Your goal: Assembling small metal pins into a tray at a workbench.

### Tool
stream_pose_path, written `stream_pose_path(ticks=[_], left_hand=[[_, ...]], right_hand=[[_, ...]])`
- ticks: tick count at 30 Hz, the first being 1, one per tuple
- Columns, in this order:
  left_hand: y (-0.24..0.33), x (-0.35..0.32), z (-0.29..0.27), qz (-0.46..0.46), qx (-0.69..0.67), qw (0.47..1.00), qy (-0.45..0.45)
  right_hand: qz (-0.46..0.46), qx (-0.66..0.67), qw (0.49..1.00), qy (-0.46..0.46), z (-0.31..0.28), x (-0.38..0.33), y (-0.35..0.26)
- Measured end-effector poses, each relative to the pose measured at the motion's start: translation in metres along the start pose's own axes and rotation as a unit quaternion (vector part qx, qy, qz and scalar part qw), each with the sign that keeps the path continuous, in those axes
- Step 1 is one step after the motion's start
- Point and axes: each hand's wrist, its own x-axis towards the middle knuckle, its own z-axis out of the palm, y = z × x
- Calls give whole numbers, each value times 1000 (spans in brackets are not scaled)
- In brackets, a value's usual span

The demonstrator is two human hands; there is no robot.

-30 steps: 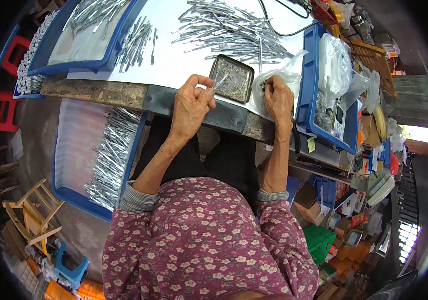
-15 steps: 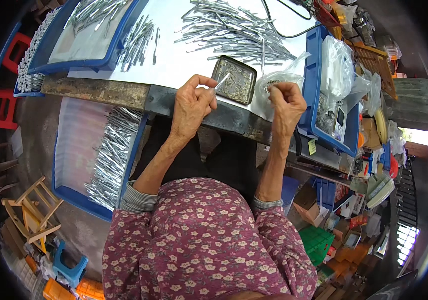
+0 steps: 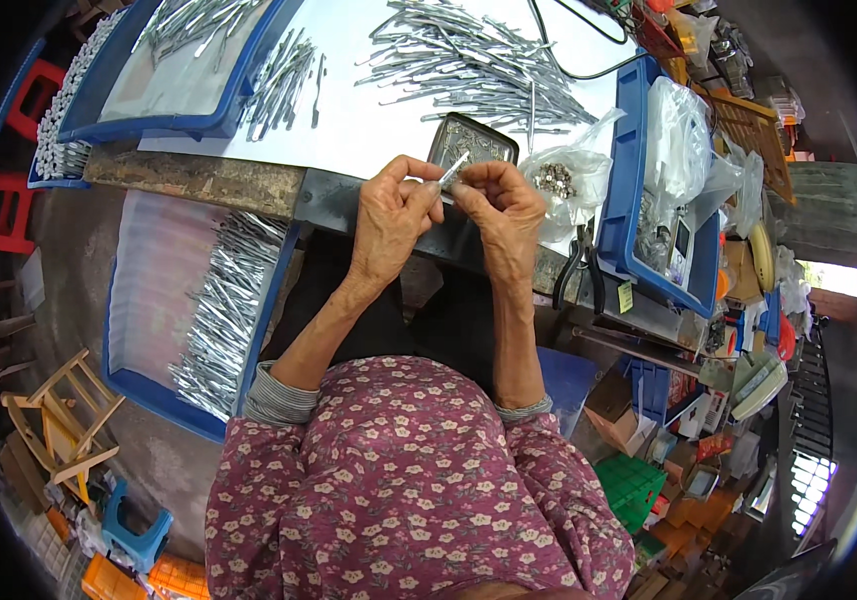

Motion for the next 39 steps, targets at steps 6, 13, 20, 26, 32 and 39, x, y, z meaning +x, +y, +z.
stream_pose_path(ticks=[6, 13, 20, 26, 32, 39], left_hand=[[0, 0, 1, -1, 7, 1000, -3], [0, -1, 1, 7, 22, 1000, -3], [0, -1, 1, 8, 37, 999, -2], [5, -3, 1, -3, -29, 999, -24], [5, -3, 2, -20, -94, 994, -43], [7, -4, -1, -58, -151, 983, -86]], right_hand=[[3, 22, 1000, -8, 2, -2, -1], [-5, 16, 1000, 4, 3, -3, 4], [-6, 21, 1000, 7, 3, -3, 4], [-52, -12, 999, 9, 2, -5, 4], [-48, 15, 999, 6, -1, -6, 5], [-7, 86, 996, -6, -9, -4, 3]])
